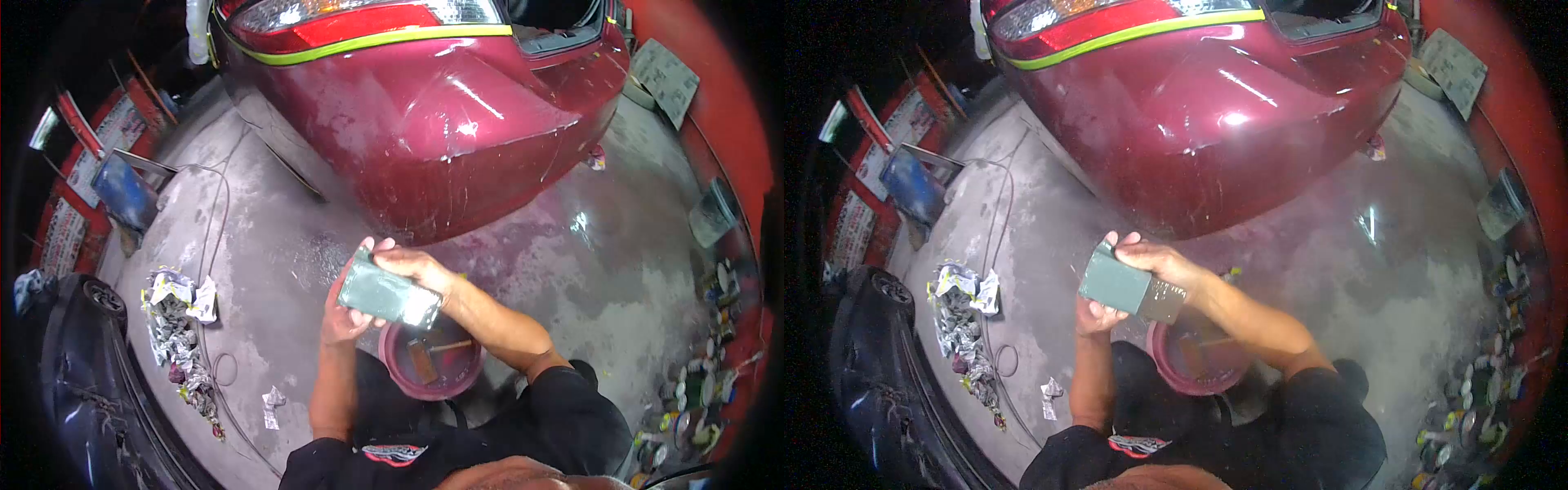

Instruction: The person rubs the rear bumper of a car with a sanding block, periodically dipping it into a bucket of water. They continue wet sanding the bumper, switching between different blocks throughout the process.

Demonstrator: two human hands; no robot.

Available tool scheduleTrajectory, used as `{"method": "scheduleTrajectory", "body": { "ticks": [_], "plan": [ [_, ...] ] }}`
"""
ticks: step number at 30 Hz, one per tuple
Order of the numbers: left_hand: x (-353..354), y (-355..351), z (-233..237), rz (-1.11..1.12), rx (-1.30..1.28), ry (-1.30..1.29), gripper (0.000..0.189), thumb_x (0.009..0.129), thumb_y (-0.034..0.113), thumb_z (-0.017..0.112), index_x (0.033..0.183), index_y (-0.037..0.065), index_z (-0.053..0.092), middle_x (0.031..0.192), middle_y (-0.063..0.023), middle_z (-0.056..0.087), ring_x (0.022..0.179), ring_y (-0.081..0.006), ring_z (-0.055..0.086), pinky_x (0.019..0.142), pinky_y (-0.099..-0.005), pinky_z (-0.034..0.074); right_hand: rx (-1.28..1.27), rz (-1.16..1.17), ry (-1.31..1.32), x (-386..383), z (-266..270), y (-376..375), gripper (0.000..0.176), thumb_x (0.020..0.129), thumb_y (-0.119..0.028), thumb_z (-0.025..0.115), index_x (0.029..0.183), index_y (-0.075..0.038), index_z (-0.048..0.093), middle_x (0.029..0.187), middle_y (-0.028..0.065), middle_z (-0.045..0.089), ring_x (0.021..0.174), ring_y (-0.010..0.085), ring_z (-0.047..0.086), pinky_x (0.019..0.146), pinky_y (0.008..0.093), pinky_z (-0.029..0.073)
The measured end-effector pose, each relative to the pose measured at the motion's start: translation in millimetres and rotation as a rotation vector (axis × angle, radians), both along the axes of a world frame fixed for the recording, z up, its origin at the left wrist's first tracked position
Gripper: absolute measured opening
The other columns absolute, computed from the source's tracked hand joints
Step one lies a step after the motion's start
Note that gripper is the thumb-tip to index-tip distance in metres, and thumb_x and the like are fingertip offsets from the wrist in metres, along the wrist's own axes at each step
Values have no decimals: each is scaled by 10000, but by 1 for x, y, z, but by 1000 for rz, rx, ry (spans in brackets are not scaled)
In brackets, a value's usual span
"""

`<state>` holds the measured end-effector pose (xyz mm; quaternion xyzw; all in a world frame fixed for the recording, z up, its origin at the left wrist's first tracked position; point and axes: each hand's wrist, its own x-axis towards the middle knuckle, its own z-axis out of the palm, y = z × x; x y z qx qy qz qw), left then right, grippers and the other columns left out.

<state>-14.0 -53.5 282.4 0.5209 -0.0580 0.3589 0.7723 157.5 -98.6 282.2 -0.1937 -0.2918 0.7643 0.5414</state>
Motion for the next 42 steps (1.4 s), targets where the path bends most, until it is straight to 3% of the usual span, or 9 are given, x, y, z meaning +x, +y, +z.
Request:
{"method": "scheduleTrajectory", "body": {
  "ticks": [5, 8, 11, 15, 20, 22, 30, 34, 42],
  "plan": [
    [35, 0, 0, 127, 192, -20, 861, 725, 215, 874, 1460, 76, 447, 1526, -246, 359, 1118, -260, 619, 830, -345, 559, 159, 296, -69, 38, -8, 5, 440, 1008, -403, 546, 1155, 3, 630, 978, 104, 672, 889, 178, 669, 725, 315, 548],
    [49, -26, 10, 323, 336, -7, 865, 674, 172, 902, 1427, 70, 489, 1388, -236, 529, 1315, -311, 481, 1081, -449, 406, 347, 30, -519, 59, -18, 7, 527, 978, -505, 559, 1049, 3, 677, 888, 108, 675, 846, 159, 649, 729, 321, 522],
    [61, -49, 47, 596, 324, -77, 856, 686, 151, 891, 1430, 54, 481, 1360, -204, 551, 1301, -302, 498, 1057, -409, 427, 580, 40, -1084, 100, -51, 35, 513, 941, -522, 590, 996, -24, 702, 890, 150, 698, 876, 210, 667, 786, 384, 516],
    [108, -26, 131, 1514, 1359, 582, 627, 795, 157, 801, 1365, 60, 560, 1264, -193, 596, 1108, -287, 629, 907, -366, 518, 767, 21, -1589, 104, -206, 72, 527, 891, -549, 616, 1010, -41, 685, 959, 178, 709, 907, 344, 682, 807, 447, 519],
    [162, 34, 154, 1451, 1796, 599, 462, 804, 170, 771, 1250, 111, 667, 1287, -163, 591, 1147, -317, 601, 959, -395, 494, 899, 226, -1503, 62, -287, 61, 547, 876, -538, 633, 1099, -39, 651, 1059, 217, 690, 993, 385, 665, 859, 476, 515],
    [171, 45, 153, 1383, 1804, 516, 463, 783, 121, 754, 1238, 140, 668, 1311, -175, 581, 1185, -364, 568, 967, -439, 485, 707, -26, -1473, 49, -303, 51, 672, 878, -591, 585, 1244, -29, 617, 1132, 234, 669, 1044, 412, 647, 901, 524, 496],
    [137, 55, 156, 1305, 2027, 609, 478, 785, 35, 685, 1254, 120, 652, 1335, -182, 565, 1222, -398, 532, 1009, -485, 441, 524, 127, -1629, 54, -257, 34, 562, 944, -537, 508, 1232, -62, 586, 1193, 238, 643, 1130, 425, 607, 944, 556, 471],
    [204, 71, 203, 1205, 2183, 509, 436, 859, 104, 625, 1295, 107, 622, 1349, -154, 587, 1210, -389, 540, 1049, -449, 407, 530, 128, -1651, 55, -258, 35, 556, 945, -535, 505, 1231, -67, 592, 1193, 235, 644, 1142, 418, 603, 945, 548, 476],
    [148, 72, 177, 1310, 2117, 468, 477, 750, 16, 715, 1212, 122, 664, 1297, -134, 606, 1140, -364, 579, 990, -445, 469, 608, 50, -1617, 49, -298, 47, 544, 943, -522, 516, 1183, -42, 606, 1171, 247, 645, 1118, 417, 611, 932, 534, 479]
  ]
}}
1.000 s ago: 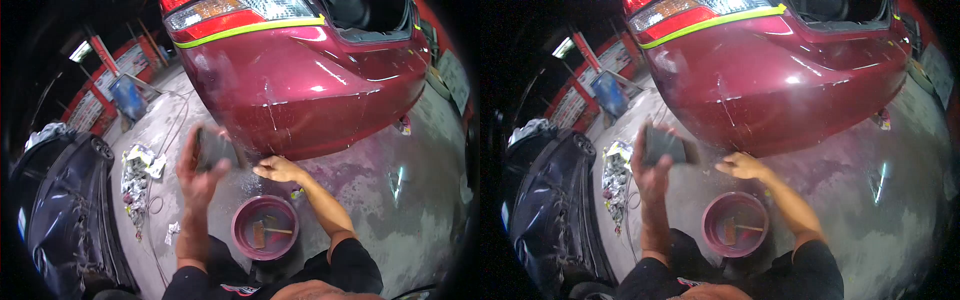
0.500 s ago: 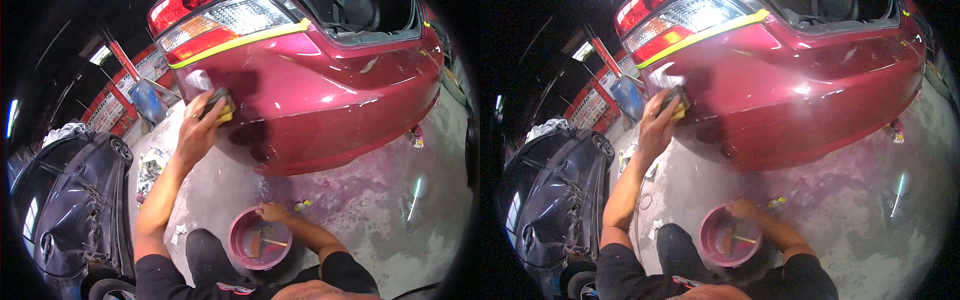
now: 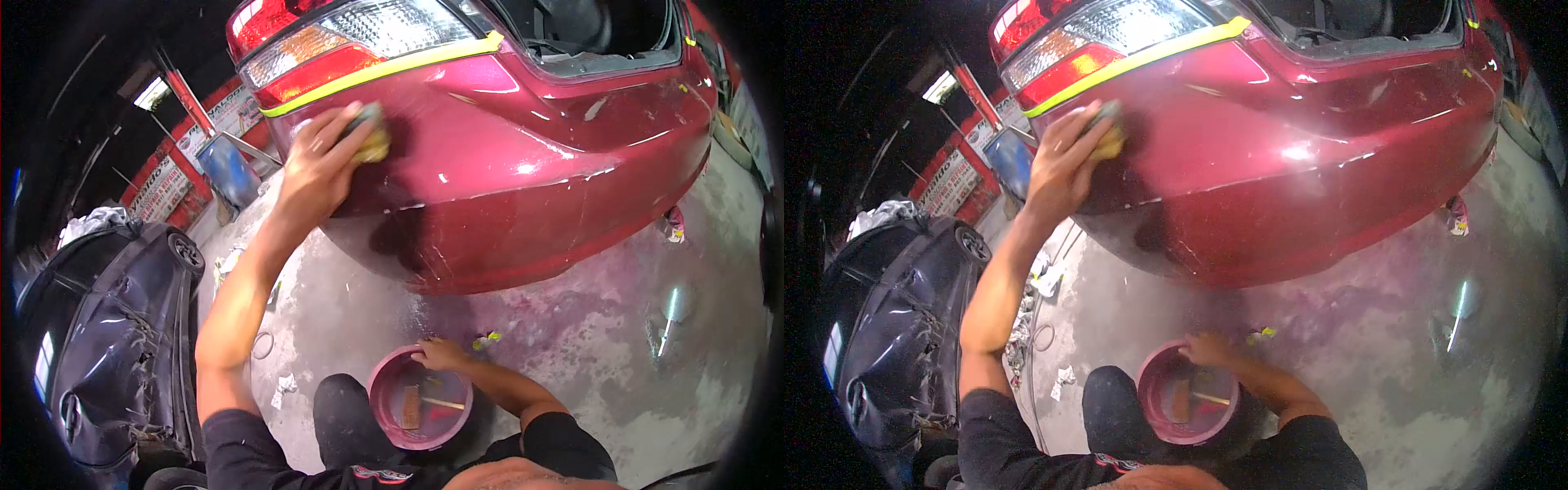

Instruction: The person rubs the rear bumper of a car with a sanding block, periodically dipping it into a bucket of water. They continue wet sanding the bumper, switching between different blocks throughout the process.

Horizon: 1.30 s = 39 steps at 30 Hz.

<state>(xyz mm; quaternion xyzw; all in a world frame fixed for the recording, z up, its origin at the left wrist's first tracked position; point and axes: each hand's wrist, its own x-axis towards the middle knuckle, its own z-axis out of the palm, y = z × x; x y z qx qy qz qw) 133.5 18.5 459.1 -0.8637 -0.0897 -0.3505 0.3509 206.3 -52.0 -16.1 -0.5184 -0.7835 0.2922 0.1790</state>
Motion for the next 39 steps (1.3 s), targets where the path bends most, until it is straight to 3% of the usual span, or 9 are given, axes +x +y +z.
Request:
{"method": "scheduleTrajectory", "body": {
  "ticks": [3, 9, 13, 16, 21, 24, 30, 38, 39],
  "plan": [
    [70, -8, 17, 82, -44, 16, 452, 810, 14, 678, 1247, 129, 669, 1345, -146, 575, 1195, -362, 541, 1047, -441, 418, -19, 12, 59, -7, -8, 12, 529, 929, -515, 540, 1148, -40, 618, 1126, 245, 663, 1076, 419, 630, 916, 534, 484],
    [4, -40, -32, 43, -212, -38, 263, 838, 165, 661, 1091, 133, 725, 1182, -127, 657, 1131, -305, 582, 968, -450, 437, -68, 38, 79, 7, 6, 7, 536, 905, -508, 577, 1149, -34, 629, 1103, 246, 675, 1042, 426, 644, 917, 530, 485],
    [95, -9, 17, 24, 166, 223, 352, 823, 114, 671, 1168, 157, 724, 1309, -180, 595, 1198, -329, 560, 1045, -433, 406, -117, 0, 62, -8, -14, 17, 539, 901, -496, 584, 1186, -41, 632, 1164, 250, 657, 1082, 424, 627, 944, 517, 476],
    [98, -7, 6, 53, 90, 125, 388, 802, 80, 663, 1177, 158, 719, 1332, -196, 578, 1194, -327, 566, 1038, -420, 408, -98, 25, 102, -11, -21, 21, 541, 898, -488, 588, 1211, -49, 628, 1177, 249, 652, 1099, 419, 620, 956, 513, 471],
    [35, -48, -67, -31, -92, -151, 353, 763, 19, 675, 1063, 186, 754, 1215, -130, 629, 1104, -320, 585, 953, -434, 448, -88, 46, 49, 12, 5, 13, 483, 910, -439, 587, 1199, -57, 649, 1166, 237, 658, 1086, 407, 629, 933, 520, 474],
    [129, -25, -10, -175, 71, 45, 235, 785, 96, 677, 1003, 153, 743, 1056, -35, 691, 1041, -279, 607, 881, -439, 466, -107, 21, 31, 6, -3, 20, 449, 906, -416, 598, 1155, -49, 668, 1141, 234, 667, 1069, 404, 637, 911, 518, 482],
    [65, -63, -59, -40, -112, -100, 264, 805, 51, 646, 1034, 147, 738, 1218, -93, 662, 1135, -260, 589, 959, -419, 443, -121, 87, 113, 14, -15, 23, 467, 883, -425, 622, 1117, -24, 674, 1090, 246, 679, 1037, 410, 649, 888, 508, 495],
    [154, -32, -39, -286, 16, 4, 326, 759, 91, 692, 1078, 145, 726, 1192, -95, 646, 1063, -334, 602, 896, -436, 470, -102, 34, 70, 0, -22, 23, 439, 890, -395, 619, 1096, -11, 668, 1055, 245, 684, 1012, 404, 654, 880, 505, 495],
    [124, -37, -51, -210, -417, -77, 327, 760, 91, 692, 1083, 135, 724, 1198, -101, 643, 1071, -337, 600, 893, -442, 472, -195, 94, 86, 9, 1, 16, 430, 893, -388, 616, 1090, -9, 668, 1051, 244, 684, 1010, 401, 656, 877, 507, 493]
  ]
}}
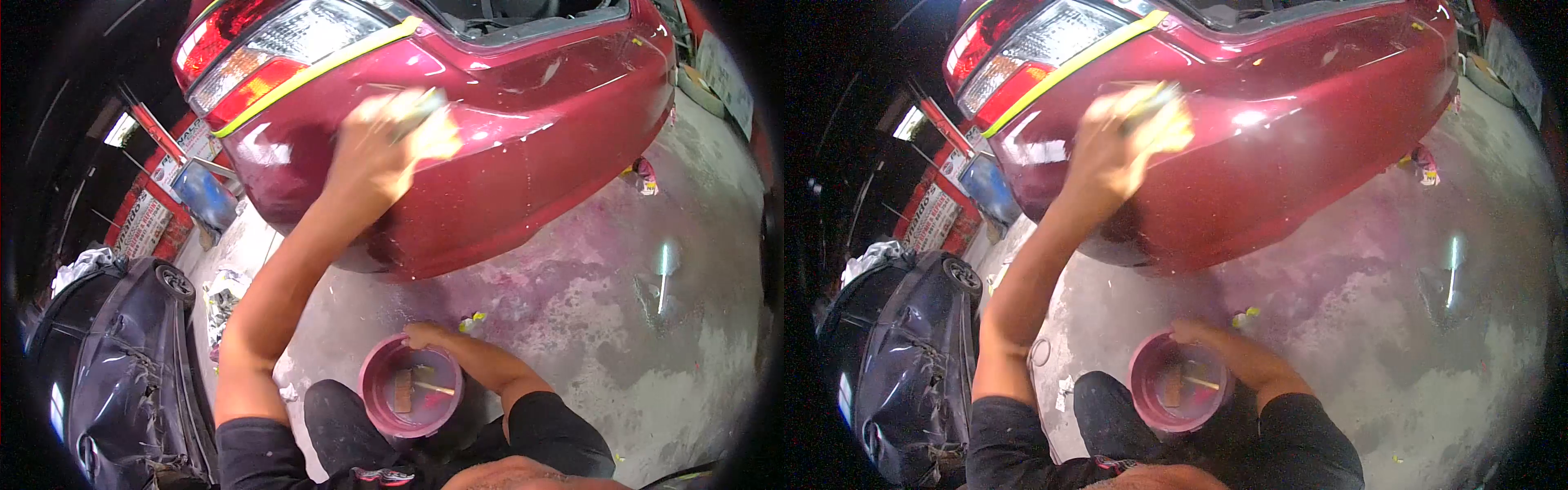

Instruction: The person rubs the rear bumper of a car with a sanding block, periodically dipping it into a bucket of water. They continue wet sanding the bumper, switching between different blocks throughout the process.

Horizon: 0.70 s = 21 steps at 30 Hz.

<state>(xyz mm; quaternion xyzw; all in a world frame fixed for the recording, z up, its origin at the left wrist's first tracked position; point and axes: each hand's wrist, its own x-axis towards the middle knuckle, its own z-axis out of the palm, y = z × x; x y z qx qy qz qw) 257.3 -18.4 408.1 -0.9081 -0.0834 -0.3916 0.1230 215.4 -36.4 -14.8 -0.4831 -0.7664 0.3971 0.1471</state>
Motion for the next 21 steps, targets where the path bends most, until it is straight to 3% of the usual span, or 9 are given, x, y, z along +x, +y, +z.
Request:
{"method": "scheduleTrajectory", "body": {
  "ticks": [1, 2, 4, 8, 14, 17, 18, 19, 21],
  "plan": [
    [-21, -5, -6, 72, -430, -18, 329, 760, 92, 693, 1087, 125, 723, 1205, -108, 641, 1079, -339, 598, 889, -448, 473, -81, 63, 17, 10, 16, -2, 421, 896, -381, 614, 1083, -7, 669, 1046, 244, 685, 1007, 398, 657, 873, 510, 492],
    [-31, -10, -7, 71, -430, -7, 329, 760, 92, 693, 1087, 125, 723, 1205, -108, 641, 1079, -339, 598, 889, -448, 473, -81, 61, 28, 8, 8, 0, 421, 896, -381, 614, 1083, -7, 669, 1046, 244, 685, 1007, 398, 657, 873, 510, 492],
    [-41, -22, -3, 142, 381, 13, 262, 804, 63, 666, 1061, 76, 718, 1181, -162, 660, 1091, -330, 603, 950, -438, 454, 66, -28, 27, 0, -7, 1, 401, 903, -369, 611, 1058, -4, 673, 1045, 244, 685, 1007, 393, 660, 860, 515, 490],
    [71, 9, 13, -133, 525, 69, 242, 821, 107, 670, 1054, 155, 716, 1179, -20, 690, 1111, -227, 615, 921, -410, 459, 93, 1, 12, -10, -12, 7, 382, 909, -361, 612, 1039, -9, 680, 1041, 242, 686, 1009, 397, 658, 859, 518, 488],
    [-61, 8, 9, 75, 328, 21, 311, 746, -8, 664, 1035, 93, 716, 1183, -165, 639, 1068, -343, 603, 892, -463, 490, 65, -16, 25, -4, -16, -2, 379, 915, -359, 603, 1054, -16, 687, 1063, 249, 684, 1030, 410, 649, 887, 527, 483],
    [-30, -8, 22, 112, 416, 140, 328, 742, 5, 672, 1052, 97, 725, 1187, -158, 651, 1078, -342, 610, 910, -465, 497, 104, -21, -17, -11, -29, -1, 407, 922, -375, 590, 1083, -11, 677, 1084, 251, 680, 1040, 415, 645, 889, 528, 483],
    [9, -4, 22, -74, 85, 275, 395, 780, 27, 642, 1143, 160, 724, 1215, -139, 660, 1124, -304, 604, 1028, -448, 436, 86, 11, 10, -23, -52, 12, 422, 921, -385, 591, 1101, -12, 671, 1087, 249, 679, 1038, 419, 644, 888, 528, 483],
    [51, -9, 10, -63, 357, 191, 345, 781, 65, 644, 1081, 208, 739, 1194, -87, 673, 1158, -303, 588, 1045, -439, 419, 82, 31, 34, -24, -59, 30, 438, 919, -395, 592, 1119, -12, 665, 1089, 247, 679, 1037, 422, 643, 886, 528, 484],
    [123, -16, -1, -262, 360, 217, 284, 763, 86, 647, 996, 218, 740, 1152, -41, 684, 1153, -268, 589, 1002, -432, 438, 103, 14, 29, -14, -38, 18, 440, 918, -396, 593, 1117, -10, 662, 1081, 248, 680, 1028, 424, 644, 884, 529, 484]
  ]
}}
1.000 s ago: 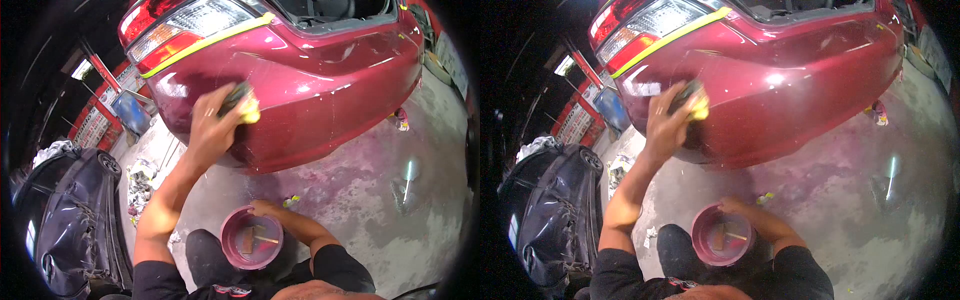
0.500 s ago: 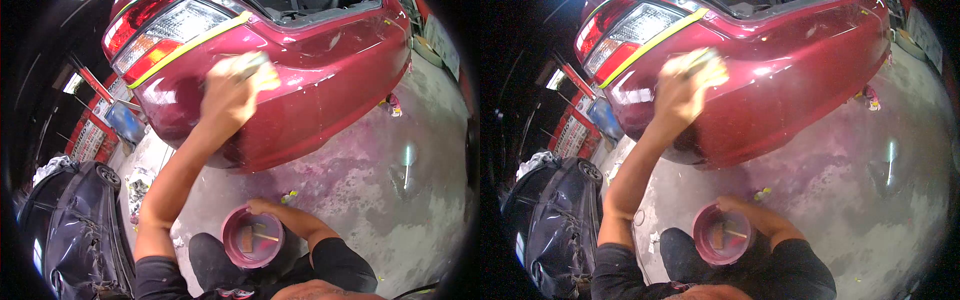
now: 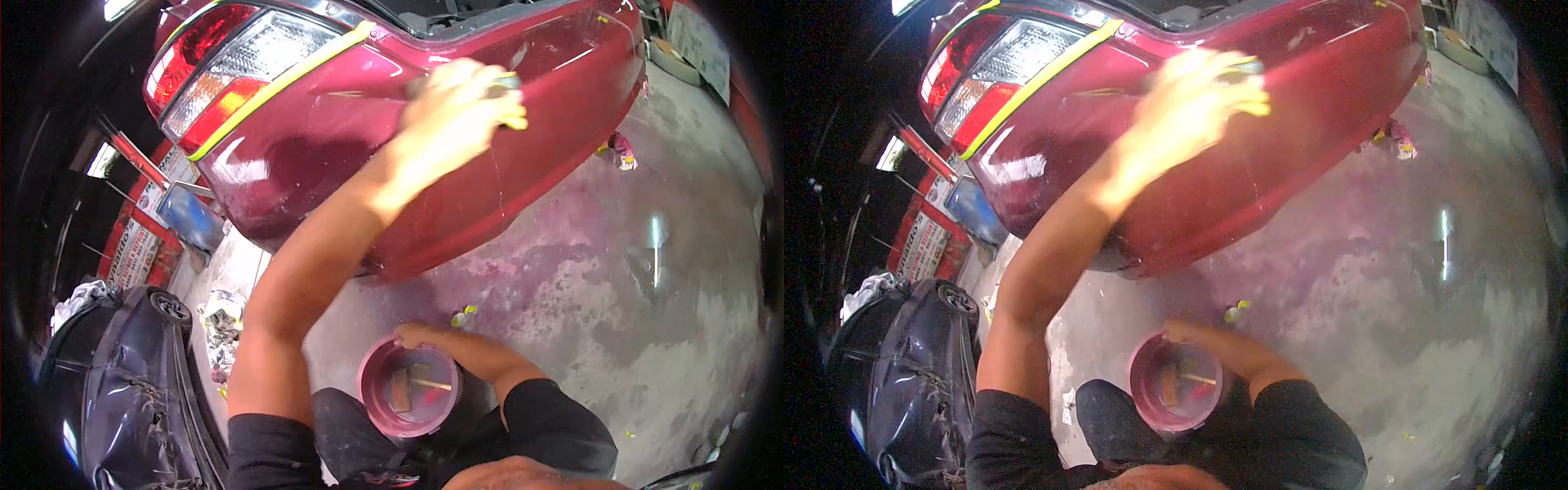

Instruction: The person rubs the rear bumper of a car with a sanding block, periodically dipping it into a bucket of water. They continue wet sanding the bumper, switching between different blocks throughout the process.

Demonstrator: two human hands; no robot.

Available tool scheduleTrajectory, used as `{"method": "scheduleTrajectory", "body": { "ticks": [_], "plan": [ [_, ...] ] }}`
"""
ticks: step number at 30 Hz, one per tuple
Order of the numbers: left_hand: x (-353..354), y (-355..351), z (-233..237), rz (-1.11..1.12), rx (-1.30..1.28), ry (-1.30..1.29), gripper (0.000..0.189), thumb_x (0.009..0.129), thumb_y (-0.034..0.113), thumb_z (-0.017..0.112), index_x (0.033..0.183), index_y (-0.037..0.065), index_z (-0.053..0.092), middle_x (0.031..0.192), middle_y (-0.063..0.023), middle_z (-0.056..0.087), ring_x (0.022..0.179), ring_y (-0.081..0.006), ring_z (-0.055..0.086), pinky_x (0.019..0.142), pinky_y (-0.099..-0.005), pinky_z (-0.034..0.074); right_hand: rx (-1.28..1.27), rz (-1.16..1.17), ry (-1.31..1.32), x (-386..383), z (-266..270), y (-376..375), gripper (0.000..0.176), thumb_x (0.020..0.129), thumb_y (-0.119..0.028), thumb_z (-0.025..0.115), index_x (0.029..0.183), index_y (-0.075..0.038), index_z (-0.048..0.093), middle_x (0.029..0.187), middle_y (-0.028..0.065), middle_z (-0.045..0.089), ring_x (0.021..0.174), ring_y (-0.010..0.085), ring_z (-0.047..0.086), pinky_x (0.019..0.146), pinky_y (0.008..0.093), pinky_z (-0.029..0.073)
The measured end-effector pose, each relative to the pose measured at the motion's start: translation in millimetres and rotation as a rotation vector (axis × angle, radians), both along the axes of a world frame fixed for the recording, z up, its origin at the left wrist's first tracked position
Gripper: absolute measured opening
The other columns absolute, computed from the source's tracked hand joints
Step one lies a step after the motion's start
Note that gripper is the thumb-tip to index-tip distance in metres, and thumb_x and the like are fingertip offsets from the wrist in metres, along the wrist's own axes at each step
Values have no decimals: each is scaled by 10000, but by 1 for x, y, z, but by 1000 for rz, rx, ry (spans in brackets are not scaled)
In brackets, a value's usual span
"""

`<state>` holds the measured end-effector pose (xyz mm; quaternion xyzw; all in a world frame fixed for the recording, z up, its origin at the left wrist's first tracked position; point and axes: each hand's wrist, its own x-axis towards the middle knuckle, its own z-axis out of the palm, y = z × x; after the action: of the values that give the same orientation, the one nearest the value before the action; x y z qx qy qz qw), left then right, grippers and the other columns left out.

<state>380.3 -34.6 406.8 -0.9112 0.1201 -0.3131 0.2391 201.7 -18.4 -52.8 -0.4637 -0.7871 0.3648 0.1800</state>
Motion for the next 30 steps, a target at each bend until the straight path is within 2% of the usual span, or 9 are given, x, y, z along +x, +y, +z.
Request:
{"method": "scheduleTrajectory", "body": {
  "ticks": [4, 7, 8, 9, 11, 13, 16, 21, 30],
  "plan": [
    [-18, 14, 7, -107, 92, -76, 204, 808, 122, 646, 986, 170, 733, 1104, -61, 702, 1004, -284, 660, 908, -430, 518, -25, -26, 29, 11, 7, -9, 431, 919, -396, 589, 1093, -8, 662, 1058, 253, 680, 1006, 425, 649, 875, 530, 486],
    [-147, 14, 41, 287, 124, -81, 368, 763, 17, 620, 1101, 125, 719, 1102, -139, 700, 1051, -328, 666, 955, -436, 504, 3, -31, -27, 23, 31, -19, 424, 920, -391, 588, 1081, -6, 660, 1051, 251, 680, 1004, 424, 651, 870, 529, 487],
    [-166, 7, 27, 276, -796, -213, 369, 764, 16, 618, 1119, 83, 699, 1119, -167, 684, 1059, -341, 655, 966, -448, 481, 10, -29, -21, 25, 31, -15, 424, 920, -391, 588, 1081, -6, 660, 1051, 251, 680, 1004, 424, 651, 870, 529, 487],
    [-159, 12, 32, 282, -788, -201, 369, 764, 16, 618, 1119, 83, 699, 1119, -167, 684, 1059, -341, 655, 966, -448, 481, -6, -13, 4, 21, 31, -12, 422, 918, -388, 593, 1084, -6, 661, 1047, 252, 680, 1003, 426, 650, 870, 530, 486],
    [-142, 22, 35, 252, 108, -160, 371, 772, 51, 639, 1136, 94, 693, 1162, -138, 672, 1093, -316, 635, 971, -449, 468, -42, 49, 3, 17, 22, -18, 420, 915, -385, 597, 1087, -7, 661, 1043, 252, 681, 1002, 428, 650, 869, 531, 486],
    [-73, 17, 24, 297, 214, -127, 355, 791, 88, 640, 1138, 129, 698, 1223, -104, 656, 1136, -304, 610, 980, -446, 454, -46, 7, 158, 16, 24, -13, 412, 916, -383, 597, 1098, -21, 667, 1058, 250, 681, 1022, 431, 644, 879, 528, 485],
    [-36, 9, 15, 131, 99, -54, 339, 800, 137, 637, 1133, 135, 699, 1247, -102, 662, 1105, -304, 613, 944, -426, 473, -12, -30, 94, 20, 16, -12, 418, 916, -388, 597, 1133, -37, 661, 1102, 255, 669, 1051, 430, 634, 894, 520, 482],
    [-161, 23, 63, 294, 2, -195, 227, 839, 19, 639, 1037, 101, 715, 1025, -127, 720, 905, -338, 706, 793, -408, 559, -11, -9, 21, 34, 27, -17, 447, 916, -398, 600, 1150, -20, 645, 1131, 264, 656, 1072, 432, 623, 901, 511, 481],
    [-53, 30, 16, -123, 28, -161, 353, 688, 71, 676, 1026, 157, 726, 1162, -81, 672, 1074, -280, 608, 919, -444, 471, -114, 7, 113, 29, 11, -8, 462, 928, -400, 595, 1171, -7, 622, 1173, 249, 632, 1123, 412, 600, 921, 506, 466]
  ]
}}
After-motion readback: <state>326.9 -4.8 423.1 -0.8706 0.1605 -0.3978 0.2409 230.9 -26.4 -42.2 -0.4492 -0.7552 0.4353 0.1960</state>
